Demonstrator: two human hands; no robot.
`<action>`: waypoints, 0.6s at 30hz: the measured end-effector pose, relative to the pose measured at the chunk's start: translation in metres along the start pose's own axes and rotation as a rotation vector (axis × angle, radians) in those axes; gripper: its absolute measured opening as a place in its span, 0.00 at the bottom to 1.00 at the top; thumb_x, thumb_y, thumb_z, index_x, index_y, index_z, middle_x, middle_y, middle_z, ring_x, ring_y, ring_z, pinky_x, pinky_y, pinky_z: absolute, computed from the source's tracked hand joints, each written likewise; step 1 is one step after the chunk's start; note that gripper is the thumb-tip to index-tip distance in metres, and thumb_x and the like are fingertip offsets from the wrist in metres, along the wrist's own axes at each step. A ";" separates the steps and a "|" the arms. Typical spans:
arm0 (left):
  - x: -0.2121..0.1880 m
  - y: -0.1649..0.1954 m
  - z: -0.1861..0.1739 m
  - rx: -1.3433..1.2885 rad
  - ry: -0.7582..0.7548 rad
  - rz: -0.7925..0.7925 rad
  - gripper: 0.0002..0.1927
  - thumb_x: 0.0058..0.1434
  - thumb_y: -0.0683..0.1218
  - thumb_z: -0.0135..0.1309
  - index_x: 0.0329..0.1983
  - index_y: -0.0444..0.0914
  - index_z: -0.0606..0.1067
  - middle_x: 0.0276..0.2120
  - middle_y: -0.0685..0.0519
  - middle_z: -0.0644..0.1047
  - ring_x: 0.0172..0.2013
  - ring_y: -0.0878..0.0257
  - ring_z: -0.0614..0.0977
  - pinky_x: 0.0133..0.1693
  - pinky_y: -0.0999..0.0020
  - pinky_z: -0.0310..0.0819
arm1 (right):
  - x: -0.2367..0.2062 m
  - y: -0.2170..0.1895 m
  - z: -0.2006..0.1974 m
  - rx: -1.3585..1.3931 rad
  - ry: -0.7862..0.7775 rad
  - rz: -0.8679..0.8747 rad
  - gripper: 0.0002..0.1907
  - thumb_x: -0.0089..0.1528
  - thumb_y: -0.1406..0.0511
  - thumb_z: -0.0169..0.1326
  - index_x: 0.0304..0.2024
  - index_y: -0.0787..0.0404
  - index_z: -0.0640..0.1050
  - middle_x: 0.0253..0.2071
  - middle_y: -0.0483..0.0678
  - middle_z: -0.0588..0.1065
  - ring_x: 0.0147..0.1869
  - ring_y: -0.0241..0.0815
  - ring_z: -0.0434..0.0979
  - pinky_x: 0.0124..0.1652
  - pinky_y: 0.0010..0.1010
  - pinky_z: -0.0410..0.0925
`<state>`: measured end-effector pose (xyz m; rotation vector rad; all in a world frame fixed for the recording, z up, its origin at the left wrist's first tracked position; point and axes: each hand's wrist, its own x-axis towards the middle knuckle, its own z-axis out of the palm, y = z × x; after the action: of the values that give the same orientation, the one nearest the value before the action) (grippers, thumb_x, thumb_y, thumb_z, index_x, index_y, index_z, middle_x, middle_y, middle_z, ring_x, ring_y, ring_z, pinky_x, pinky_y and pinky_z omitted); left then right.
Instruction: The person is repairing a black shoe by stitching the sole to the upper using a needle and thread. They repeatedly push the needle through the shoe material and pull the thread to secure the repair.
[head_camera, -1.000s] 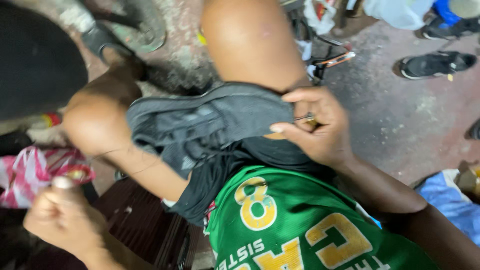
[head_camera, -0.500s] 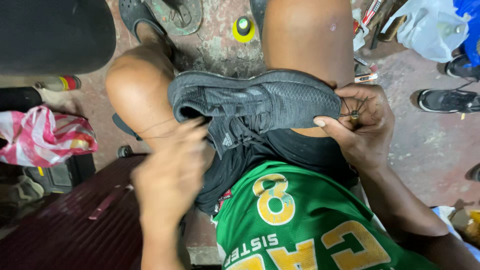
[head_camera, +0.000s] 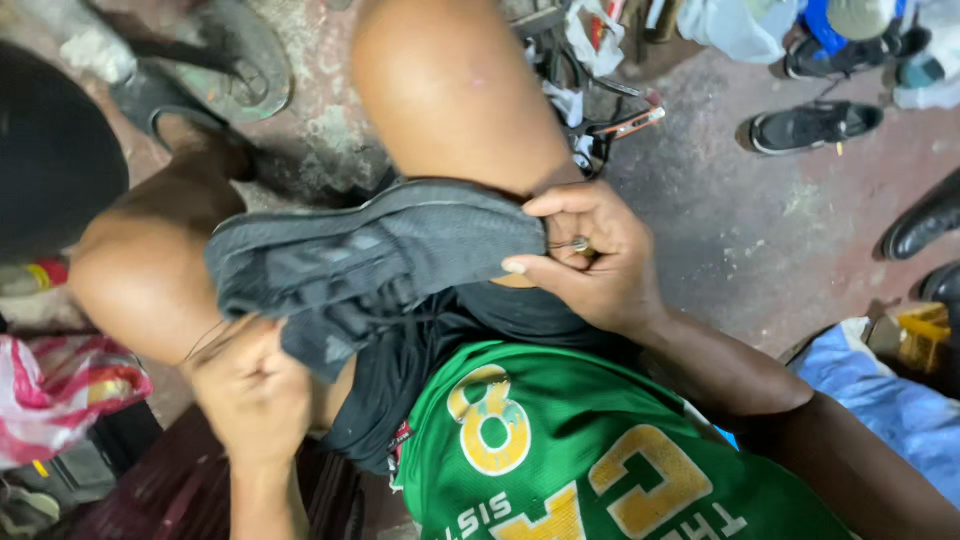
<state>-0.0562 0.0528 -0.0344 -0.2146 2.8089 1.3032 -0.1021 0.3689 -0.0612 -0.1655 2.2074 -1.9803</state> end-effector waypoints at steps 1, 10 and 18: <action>0.000 0.000 0.002 0.007 0.065 -0.028 0.22 0.67 0.37 0.55 0.23 0.31 0.56 0.18 0.51 0.57 0.19 0.63 0.58 0.27 0.68 0.50 | 0.000 -0.001 0.000 0.026 -0.006 -0.001 0.26 0.60 0.77 0.67 0.56 0.64 0.69 0.28 0.35 0.59 0.30 0.23 0.54 0.32 0.18 0.51; -0.008 0.023 0.022 -0.136 0.179 -0.052 0.19 0.65 0.35 0.55 0.24 0.29 0.59 0.21 0.53 0.62 0.25 0.72 0.59 0.27 0.75 0.46 | -0.002 -0.030 -0.037 -0.285 -0.305 0.144 0.52 0.53 0.61 0.72 0.72 0.63 0.55 0.29 0.41 0.70 0.29 0.32 0.68 0.31 0.25 0.67; -0.008 0.023 0.028 -0.194 0.203 0.056 0.09 0.65 0.34 0.53 0.31 0.24 0.69 0.34 0.52 0.76 0.32 0.72 0.69 0.36 0.78 0.60 | 0.003 -0.061 -0.083 -0.836 -0.450 0.110 0.51 0.51 0.46 0.67 0.72 0.50 0.62 0.51 0.55 0.79 0.35 0.48 0.82 0.32 0.35 0.75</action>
<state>-0.0526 0.0896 -0.0341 -0.2913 2.8673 1.6571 -0.1238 0.4419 0.0081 -0.5134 2.4760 -0.7505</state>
